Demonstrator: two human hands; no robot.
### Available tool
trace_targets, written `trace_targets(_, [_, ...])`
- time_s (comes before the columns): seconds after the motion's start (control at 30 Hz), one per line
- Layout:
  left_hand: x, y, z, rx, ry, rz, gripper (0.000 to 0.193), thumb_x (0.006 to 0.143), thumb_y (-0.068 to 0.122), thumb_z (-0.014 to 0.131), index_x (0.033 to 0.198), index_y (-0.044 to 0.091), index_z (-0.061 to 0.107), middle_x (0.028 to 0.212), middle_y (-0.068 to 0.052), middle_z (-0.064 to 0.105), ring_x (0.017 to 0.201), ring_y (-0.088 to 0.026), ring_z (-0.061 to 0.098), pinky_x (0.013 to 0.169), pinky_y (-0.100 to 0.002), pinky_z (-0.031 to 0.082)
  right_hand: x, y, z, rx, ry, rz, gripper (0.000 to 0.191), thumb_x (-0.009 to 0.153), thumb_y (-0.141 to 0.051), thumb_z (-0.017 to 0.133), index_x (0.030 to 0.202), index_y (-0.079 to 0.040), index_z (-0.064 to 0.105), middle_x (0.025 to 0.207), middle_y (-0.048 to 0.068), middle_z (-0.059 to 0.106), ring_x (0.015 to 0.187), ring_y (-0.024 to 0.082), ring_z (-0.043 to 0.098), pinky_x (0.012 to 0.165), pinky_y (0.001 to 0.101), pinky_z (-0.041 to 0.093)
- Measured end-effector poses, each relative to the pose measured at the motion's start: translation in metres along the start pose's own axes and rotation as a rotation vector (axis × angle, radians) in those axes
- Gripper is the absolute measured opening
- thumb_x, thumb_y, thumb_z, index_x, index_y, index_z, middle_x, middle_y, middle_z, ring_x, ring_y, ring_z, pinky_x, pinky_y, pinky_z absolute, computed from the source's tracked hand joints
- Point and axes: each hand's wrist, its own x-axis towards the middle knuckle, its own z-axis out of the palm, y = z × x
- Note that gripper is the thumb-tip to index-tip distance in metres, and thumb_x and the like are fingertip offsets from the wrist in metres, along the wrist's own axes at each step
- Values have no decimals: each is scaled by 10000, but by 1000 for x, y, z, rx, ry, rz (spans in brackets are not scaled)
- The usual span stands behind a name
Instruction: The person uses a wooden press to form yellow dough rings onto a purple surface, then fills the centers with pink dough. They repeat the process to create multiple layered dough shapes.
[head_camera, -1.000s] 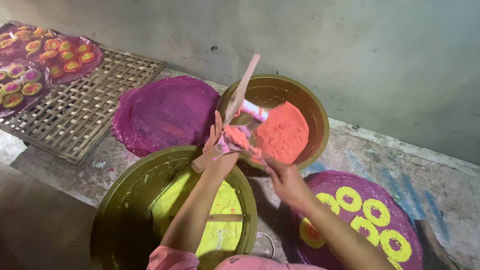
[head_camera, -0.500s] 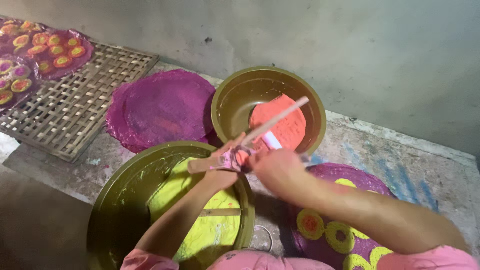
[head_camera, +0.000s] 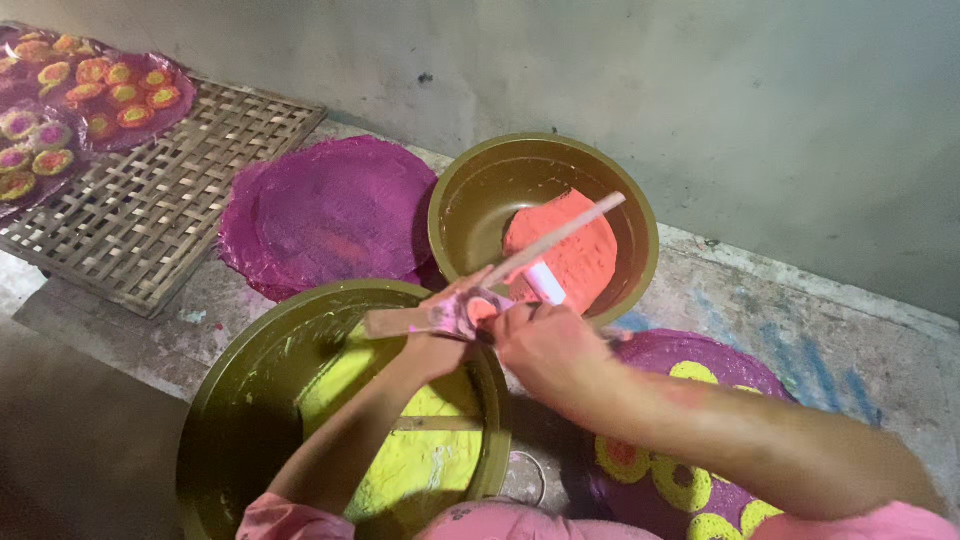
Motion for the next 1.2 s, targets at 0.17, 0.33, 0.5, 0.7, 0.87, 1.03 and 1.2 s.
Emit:
trace_targets(0.17, [10, -12, -7, 128, -93, -82, 344, 941, 123, 714, 1281, 100, 674, 1332, -136, 661, 1137, -209, 685, 1021, -340, 512, -12, 11, 8, 231, -10, 90, 180, 883, -111, 613, 1049, -46, 640, 892, 109, 681, 730, 272, 729, 583, 418, 582])
trace_targets(0.33, [28, -11, -33, 53, 265, -50, 514, 862, 159, 736, 1323, -15, 590, 1191, -146, 667, 1014, -239, 674, 905, -365, 521, -41, 45, 16, 535, 37, 447, 477, 818, -94, 615, 1294, -114, 633, 1062, 129, 712, 768, 374, 717, 576, 498, 563])
trace_targets(0.5, [43, 0, -19, 746, 431, 140, 711, 784, 195, 759, 1364, -130, 506, 1050, -155, 672, 890, -269, 663, 790, -390, 529, -9, 5, 81, 1057, 360, 498, 301, 950, -110, 641, 1243, -51, 676, 998, 207, 724, 922, 410, 717, 750, 456, 575])
trace_targets(0.7, [58, -18, -52, 333, 481, 83, 453, 848, 154, 712, 1207, -90, 581, 932, -101, 698, 812, -231, 673, 734, -381, 547, -17, 14, 123, 1315, 345, 358, 304, 964, -78, 621, 1259, -18, 666, 997, 196, 730, 939, 266, 704, 808, 372, 557])
trace_targets(0.87, [53, -25, -62, -424, 354, -358, 259, 887, 95, 672, 1106, -40, 641, 864, -59, 636, 710, -147, 596, 600, -319, 485, -16, 93, 111, 1274, 197, 626, 352, 1006, -162, 585, 1336, -81, 676, 867, 201, 668, 806, 187, 594, 760, 380, 528])
trace_targets(1.03, [21, -14, -56, -824, -71, -273, 372, 796, 3, 601, 1165, -30, 630, 871, -57, 613, 723, -117, 583, 609, -261, 466, -21, 117, 51, 1048, 517, 375, 400, 971, -149, 622, 1364, -73, 625, 1156, 182, 740, 993, 266, 714, 848, 392, 552])
trace_targets(1.2, [5, 8, -51, -1033, -118, -215, 536, 807, 28, 600, 1337, -39, 566, 925, -47, 583, 761, -109, 564, 652, -254, 470, -27, 115, 29, 821, 396, 428, 374, 914, -179, 665, 1285, -138, 694, 1079, 175, 738, 927, 385, 714, 800, 439, 581])
